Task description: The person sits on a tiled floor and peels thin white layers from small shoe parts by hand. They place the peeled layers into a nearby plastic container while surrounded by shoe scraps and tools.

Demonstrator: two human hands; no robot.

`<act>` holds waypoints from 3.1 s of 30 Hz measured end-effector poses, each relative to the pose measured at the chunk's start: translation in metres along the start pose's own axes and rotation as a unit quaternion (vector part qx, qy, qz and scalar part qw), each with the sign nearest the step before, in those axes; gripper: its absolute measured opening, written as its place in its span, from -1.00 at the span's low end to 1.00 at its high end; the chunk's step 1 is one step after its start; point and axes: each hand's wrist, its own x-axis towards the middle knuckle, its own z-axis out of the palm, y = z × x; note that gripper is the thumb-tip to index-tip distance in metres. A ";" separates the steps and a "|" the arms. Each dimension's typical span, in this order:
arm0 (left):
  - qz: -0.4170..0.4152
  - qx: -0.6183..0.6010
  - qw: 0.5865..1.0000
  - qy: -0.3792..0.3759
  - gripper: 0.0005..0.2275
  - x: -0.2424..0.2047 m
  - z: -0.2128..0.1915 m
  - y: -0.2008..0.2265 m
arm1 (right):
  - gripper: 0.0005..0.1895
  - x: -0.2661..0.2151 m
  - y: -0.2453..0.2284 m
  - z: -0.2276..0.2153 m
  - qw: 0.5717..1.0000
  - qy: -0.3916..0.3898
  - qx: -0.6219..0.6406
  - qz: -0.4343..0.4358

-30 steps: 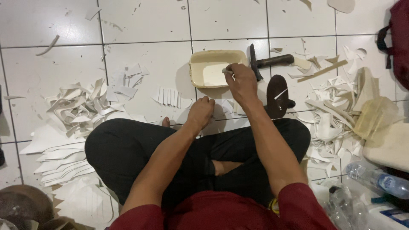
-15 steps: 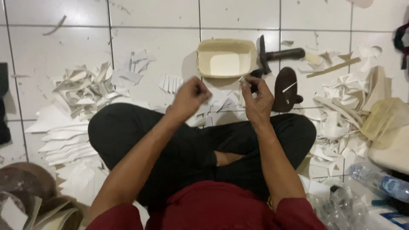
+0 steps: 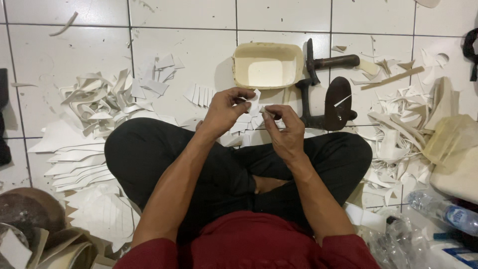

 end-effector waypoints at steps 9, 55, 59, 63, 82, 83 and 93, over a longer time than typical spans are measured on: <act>0.005 -0.003 0.999 -0.046 -0.73 -0.002 0.002 0.011 | -0.90 0.001 0.008 0.004 0.999 -0.028 -0.025 -0.030; -0.027 0.000 0.999 -0.028 -0.66 -0.007 -0.001 0.002 | -0.89 -0.007 0.000 0.012 0.985 -0.062 -0.103 -0.120; -0.028 0.017 0.999 -0.013 -0.67 0.002 -0.010 -0.023 | -0.89 -0.012 0.011 0.017 0.985 -0.092 -0.088 -0.113; -0.005 0.226 0.970 0.095 -0.71 0.018 -0.039 -0.013 | -0.90 -0.018 0.022 0.017 0.990 -0.074 -0.083 -0.086; -0.152 0.555 0.799 0.176 -0.78 0.048 -0.099 -0.059 | -0.92 -0.013 0.067 0.004 0.994 0.008 -0.106 -0.025; -0.151 0.555 0.799 0.174 -0.78 0.041 -0.080 -0.059 | -0.92 -0.009 0.068 0.004 0.994 0.009 -0.107 -0.023; 0.061 0.688 0.699 -0.184 -0.77 0.014 0.011 -0.109 | -0.85 0.076 0.083 0.002 0.979 -0.055 -0.198 -0.009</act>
